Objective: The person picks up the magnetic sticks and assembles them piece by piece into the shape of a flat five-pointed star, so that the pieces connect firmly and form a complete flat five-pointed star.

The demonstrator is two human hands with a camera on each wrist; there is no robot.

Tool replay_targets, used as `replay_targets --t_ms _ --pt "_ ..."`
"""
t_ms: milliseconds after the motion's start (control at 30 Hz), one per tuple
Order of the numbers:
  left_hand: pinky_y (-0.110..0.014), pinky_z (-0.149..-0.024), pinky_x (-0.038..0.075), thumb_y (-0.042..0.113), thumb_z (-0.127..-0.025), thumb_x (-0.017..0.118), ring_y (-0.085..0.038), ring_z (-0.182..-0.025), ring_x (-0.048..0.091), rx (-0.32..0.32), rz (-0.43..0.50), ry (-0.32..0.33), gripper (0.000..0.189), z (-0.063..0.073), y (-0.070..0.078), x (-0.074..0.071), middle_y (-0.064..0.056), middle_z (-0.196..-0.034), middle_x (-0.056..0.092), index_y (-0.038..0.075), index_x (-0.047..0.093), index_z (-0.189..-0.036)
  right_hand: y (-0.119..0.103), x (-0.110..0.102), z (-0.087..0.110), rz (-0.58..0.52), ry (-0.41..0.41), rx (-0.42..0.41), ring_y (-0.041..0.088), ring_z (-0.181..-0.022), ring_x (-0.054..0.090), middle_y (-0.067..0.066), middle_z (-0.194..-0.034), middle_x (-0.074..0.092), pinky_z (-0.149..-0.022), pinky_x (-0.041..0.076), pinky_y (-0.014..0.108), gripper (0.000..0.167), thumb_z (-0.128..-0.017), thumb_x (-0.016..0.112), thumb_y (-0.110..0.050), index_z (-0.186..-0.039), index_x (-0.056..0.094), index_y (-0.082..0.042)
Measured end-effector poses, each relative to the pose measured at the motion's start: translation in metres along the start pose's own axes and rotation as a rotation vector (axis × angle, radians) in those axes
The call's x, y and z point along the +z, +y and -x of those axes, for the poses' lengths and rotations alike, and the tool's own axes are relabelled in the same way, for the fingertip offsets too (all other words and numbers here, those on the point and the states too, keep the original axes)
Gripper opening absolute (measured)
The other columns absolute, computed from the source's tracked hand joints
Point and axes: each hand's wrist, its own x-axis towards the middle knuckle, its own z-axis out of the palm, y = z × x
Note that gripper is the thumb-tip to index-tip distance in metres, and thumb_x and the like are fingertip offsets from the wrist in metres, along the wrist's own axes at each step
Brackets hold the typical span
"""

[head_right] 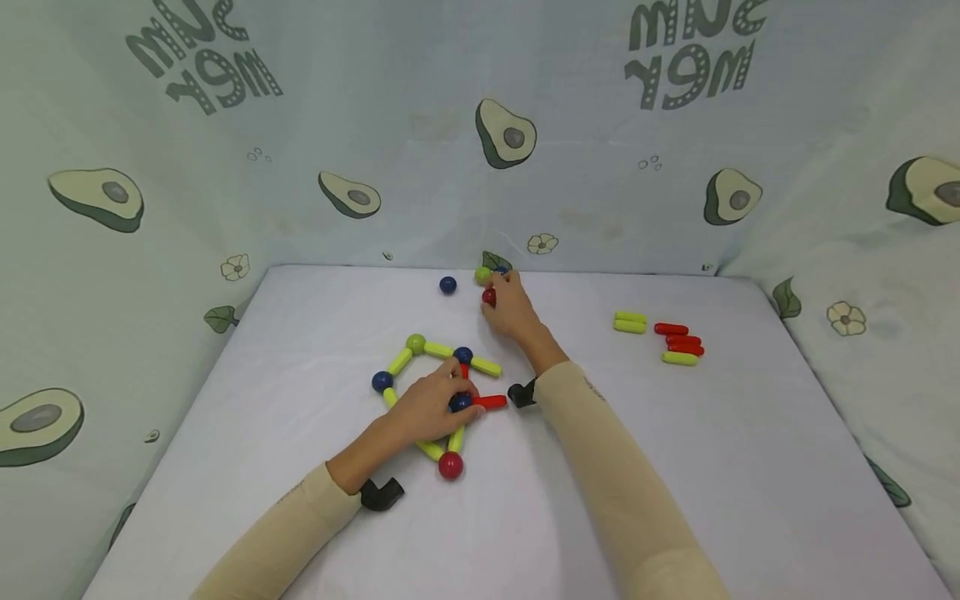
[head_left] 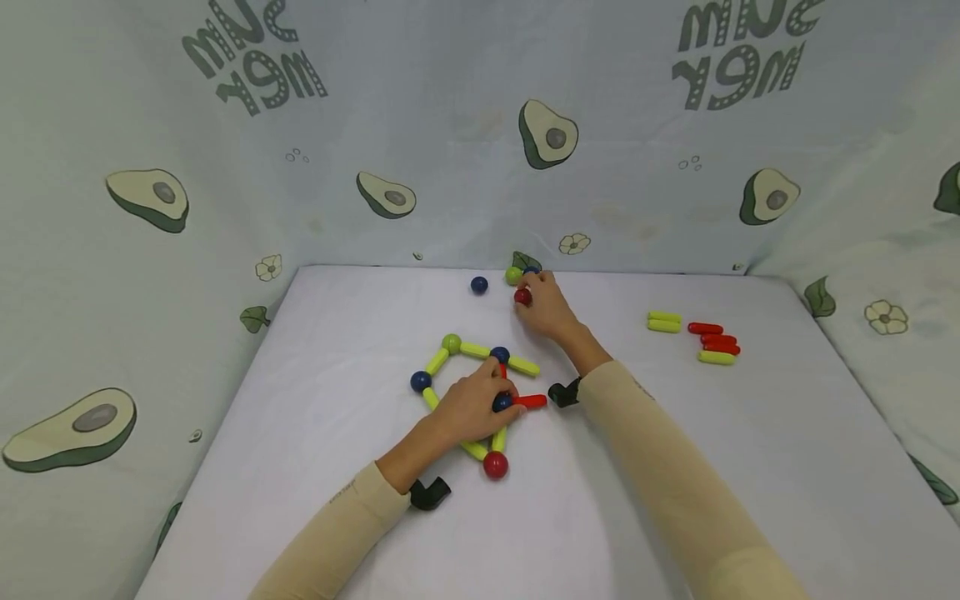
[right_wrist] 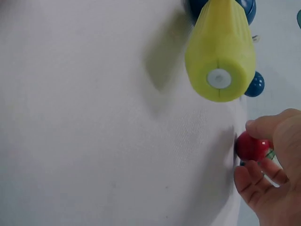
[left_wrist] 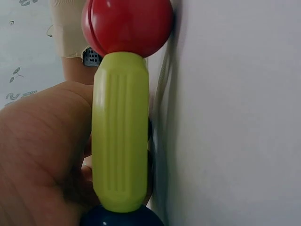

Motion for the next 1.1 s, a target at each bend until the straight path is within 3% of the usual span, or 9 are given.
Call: replay_targets --t_ms 100,200,367,633,833,1100 --pt "-0.02 -0.061 0.045 0.049 -0.096 0.07 -0.013 -0.071 0.057 -0.003 0.002 -0.007 0.034 0.0 0.0 -0.001 0.001 -0.108 0.046 0.021 0.075 -0.114 0.004 -0.002 0.001 -0.005 -0.009 0.007 0.035 -0.119 0.053 0.022 -0.133 0.05 -0.108 0.048 0.049 0.033 -0.101 0.062 -0.016 -0.129 0.048 -0.004" --pt "-0.021 -0.06 0.044 0.05 -0.096 0.07 -0.014 -0.07 0.057 -0.004 0.008 -0.006 0.034 0.0 0.001 -0.001 0.002 -0.108 0.046 0.021 0.075 -0.114 0.009 -0.006 0.006 -0.027 -0.03 0.012 0.035 -0.117 0.054 0.021 -0.128 0.055 -0.107 0.049 0.049 0.037 -0.1 0.063 -0.016 -0.131 0.047 -0.003" --pt "-0.022 -0.06 0.044 0.052 -0.095 0.069 -0.015 -0.069 0.057 -0.011 0.0 0.0 0.036 0.0 0.001 -0.001 0.001 -0.11 0.046 0.022 0.075 -0.114 0.016 -0.016 0.023 -0.024 -0.075 0.035 0.036 -0.118 0.057 0.021 -0.129 0.057 -0.104 0.051 0.049 0.042 -0.097 0.067 -0.018 -0.134 0.055 -0.003" --pt "-0.022 -0.06 0.043 0.053 -0.095 0.069 -0.014 -0.069 0.056 -0.002 -0.022 -0.007 0.038 -0.001 0.0 0.002 0.001 -0.111 0.048 0.022 0.075 -0.116 0.031 -0.03 0.078 -0.142 -0.054 0.064 0.035 -0.115 0.063 0.018 -0.127 0.064 -0.099 0.055 0.049 0.04 -0.095 0.074 -0.02 -0.128 0.055 -0.008" --pt "-0.021 -0.061 0.044 0.051 -0.095 0.07 -0.013 -0.071 0.056 -0.004 -0.01 0.013 0.035 0.0 0.0 0.001 0.002 -0.109 0.048 0.024 0.075 -0.117 0.034 -0.033 0.118 -0.168 -0.075 0.049 0.03 -0.112 0.064 0.014 -0.126 0.067 -0.097 0.056 0.046 0.041 -0.095 0.074 -0.023 -0.131 0.059 -0.009" --pt "-0.022 -0.067 0.046 0.047 -0.094 0.073 -0.012 -0.084 0.054 0.027 0.003 0.04 0.031 0.002 0.004 -0.001 0.003 -0.108 0.048 0.023 0.075 -0.115 0.038 -0.031 0.152 -0.211 -0.1 0.022 0.028 -0.107 0.066 0.013 -0.124 0.067 -0.093 0.058 0.042 0.036 -0.093 0.075 -0.016 -0.126 0.062 -0.008"
